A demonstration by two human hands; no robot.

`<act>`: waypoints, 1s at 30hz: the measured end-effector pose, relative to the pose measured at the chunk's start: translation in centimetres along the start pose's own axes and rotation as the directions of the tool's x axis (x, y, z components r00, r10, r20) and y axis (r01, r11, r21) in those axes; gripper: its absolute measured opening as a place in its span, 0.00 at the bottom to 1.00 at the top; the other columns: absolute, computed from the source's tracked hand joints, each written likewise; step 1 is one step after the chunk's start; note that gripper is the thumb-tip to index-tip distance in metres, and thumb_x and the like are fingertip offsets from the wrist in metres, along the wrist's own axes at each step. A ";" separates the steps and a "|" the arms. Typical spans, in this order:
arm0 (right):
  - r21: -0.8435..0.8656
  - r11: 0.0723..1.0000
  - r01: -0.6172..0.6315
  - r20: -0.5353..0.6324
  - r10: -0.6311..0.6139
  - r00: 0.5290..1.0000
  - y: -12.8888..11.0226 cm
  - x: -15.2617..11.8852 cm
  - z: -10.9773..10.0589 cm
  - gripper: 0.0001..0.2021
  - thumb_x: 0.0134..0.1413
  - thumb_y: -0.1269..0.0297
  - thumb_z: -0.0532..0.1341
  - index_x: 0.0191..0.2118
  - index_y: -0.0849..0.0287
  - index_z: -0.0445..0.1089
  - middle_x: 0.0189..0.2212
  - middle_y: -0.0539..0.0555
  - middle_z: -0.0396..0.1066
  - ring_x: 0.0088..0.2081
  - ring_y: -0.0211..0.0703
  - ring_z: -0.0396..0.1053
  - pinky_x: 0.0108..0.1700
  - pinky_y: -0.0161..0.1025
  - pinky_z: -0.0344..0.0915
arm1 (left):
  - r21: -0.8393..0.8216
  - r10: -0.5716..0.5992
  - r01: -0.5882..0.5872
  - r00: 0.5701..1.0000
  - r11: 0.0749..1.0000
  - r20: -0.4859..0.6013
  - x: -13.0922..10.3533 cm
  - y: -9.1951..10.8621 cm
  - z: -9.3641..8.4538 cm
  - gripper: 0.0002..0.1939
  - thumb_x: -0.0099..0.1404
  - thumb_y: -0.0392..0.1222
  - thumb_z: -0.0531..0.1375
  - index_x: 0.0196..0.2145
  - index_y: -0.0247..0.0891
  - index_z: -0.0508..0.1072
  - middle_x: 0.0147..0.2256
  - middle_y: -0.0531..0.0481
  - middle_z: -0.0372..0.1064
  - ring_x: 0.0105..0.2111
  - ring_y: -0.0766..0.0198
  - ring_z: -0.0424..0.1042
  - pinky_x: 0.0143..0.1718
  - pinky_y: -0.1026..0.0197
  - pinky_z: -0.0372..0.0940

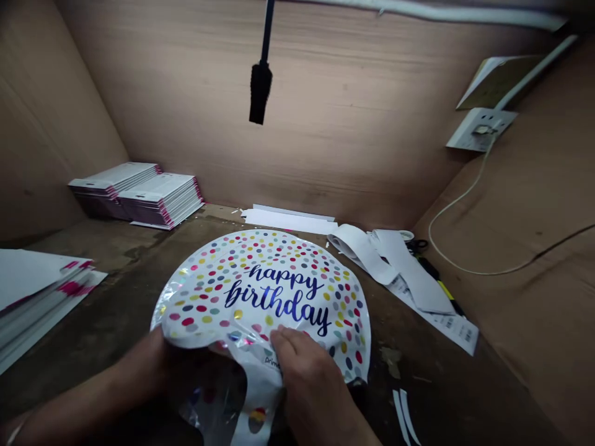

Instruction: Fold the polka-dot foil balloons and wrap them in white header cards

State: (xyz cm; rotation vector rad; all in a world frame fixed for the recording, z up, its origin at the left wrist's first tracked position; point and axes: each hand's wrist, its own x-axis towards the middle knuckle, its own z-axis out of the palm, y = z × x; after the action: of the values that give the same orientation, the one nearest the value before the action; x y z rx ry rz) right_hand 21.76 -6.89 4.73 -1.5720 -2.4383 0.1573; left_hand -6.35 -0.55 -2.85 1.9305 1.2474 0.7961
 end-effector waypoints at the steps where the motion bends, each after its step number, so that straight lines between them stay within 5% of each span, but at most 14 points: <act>1: 0.034 0.999 -0.038 0.066 0.036 0.997 -0.1 0.2 0.7 0.29 0.45 0.82 0.49 0.54 0.65 0.66 0.51 0.61 0.69 0.52 0.47 0.67 0.53 0.43 0.65 | 0.030 -0.063 0.066 0.994 0.997 -0.091 -0.3 -0.6 -1.0 0.20 0.61 0.46 0.59 0.51 0.40 0.65 0.48 0.42 0.66 0.46 0.52 0.69 0.47 0.49 0.67; 3: 0.097 0.990 -0.100 0.150 0.085 0.985 -0.8 0.7 1.8 0.28 0.46 0.80 0.49 0.55 0.65 0.65 0.52 0.61 0.68 0.53 0.48 0.67 0.54 0.43 0.64 | 0.140 -0.124 0.182 0.931 0.973 -0.344 -0.9 -1.5 -2.9 0.31 0.57 0.48 0.61 0.56 0.37 0.58 0.53 0.37 0.62 0.48 0.47 0.68 0.47 0.45 0.66; 5: 0.162 0.978 -0.135 0.184 0.104 0.977 -1.7 1.2 2.4 0.27 0.48 0.79 0.50 0.55 0.64 0.65 0.51 0.61 0.69 0.51 0.47 0.68 0.53 0.43 0.65 | 0.369 0.064 0.110 0.901 0.923 -0.430 -1.2 -1.7 -4.0 0.38 0.55 0.45 0.62 0.60 0.37 0.53 0.59 0.35 0.52 0.55 0.43 0.60 0.53 0.40 0.59; 7: 0.217 0.965 -0.147 0.192 0.105 0.976 -2.7 1.6 2.6 0.26 0.49 0.78 0.50 0.55 0.63 0.66 0.49 0.60 0.71 0.49 0.47 0.69 0.52 0.42 0.65 | 0.582 0.326 -0.174 0.931 0.794 -0.166 -1.2 -1.3 -4.1 0.32 0.56 0.37 0.60 0.58 0.44 0.58 0.62 0.43 0.50 0.61 0.44 0.50 0.61 0.38 0.44; 10: 0.248 0.961 -0.124 0.208 0.073 0.975 -3.1 1.5 2.5 0.28 0.46 0.78 0.51 0.56 0.61 0.64 0.53 0.59 0.68 0.53 0.46 0.66 0.55 0.43 0.62 | 0.542 0.441 -0.483 0.871 0.688 0.216 -0.6 -0.5 -3.1 0.21 0.60 0.30 0.54 0.49 0.48 0.69 0.52 0.52 0.67 0.58 0.54 0.57 0.63 0.44 0.40; 15: 0.057 0.989 -0.137 0.273 0.116 0.955 1.9 -0.9 1.9 0.40 0.35 0.81 0.53 0.61 0.58 0.56 0.62 0.56 0.53 0.63 0.51 0.49 0.63 0.53 0.49 | 0.432 0.292 -0.377 0.923 0.820 0.251 0.3 -0.9 -2.7 0.21 0.56 0.26 0.52 0.45 0.41 0.72 0.44 0.48 0.72 0.46 0.59 0.69 0.52 0.55 0.61; 20: 0.045 0.986 -0.159 0.257 0.142 0.956 8.1 -3.0 1.9 0.29 0.46 0.74 0.54 0.58 0.56 0.62 0.59 0.57 0.60 0.61 0.51 0.55 0.61 0.53 0.54 | 0.391 0.334 -0.428 0.898 0.815 0.287 1.0 -2.2 -4.4 0.20 0.58 0.29 0.53 0.47 0.42 0.71 0.46 0.47 0.70 0.47 0.57 0.68 0.50 0.55 0.62; 24: 0.131 0.983 -0.129 0.196 0.102 0.975 9.4 -3.6 2.9 0.27 0.49 0.72 0.54 0.57 0.55 0.63 0.59 0.57 0.59 0.60 0.50 0.55 0.61 0.52 0.54 | 0.361 0.249 -0.291 0.955 0.886 0.161 1.7 -4.1 -5.9 0.16 0.60 0.31 0.53 0.43 0.41 0.73 0.45 0.47 0.71 0.46 0.60 0.69 0.49 0.59 0.63; 30: 0.288 0.929 -0.234 0.230 0.170 0.958 10.1 -2.7 2.7 0.21 0.50 0.70 0.52 0.50 0.53 0.71 0.55 0.55 0.65 0.58 0.49 0.60 0.59 0.49 0.56 | 0.309 0.155 -0.195 0.977 0.931 0.148 2.6 -4.6 -6.7 0.15 0.59 0.35 0.52 0.39 0.41 0.75 0.40 0.50 0.73 0.41 0.61 0.71 0.44 0.63 0.63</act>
State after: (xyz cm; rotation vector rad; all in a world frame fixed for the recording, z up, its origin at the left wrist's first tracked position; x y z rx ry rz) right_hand 31.08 -5.03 -0.40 -1.7243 -2.2386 0.7371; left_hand -13.06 4.68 -2.45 2.3441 1.2003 0.5759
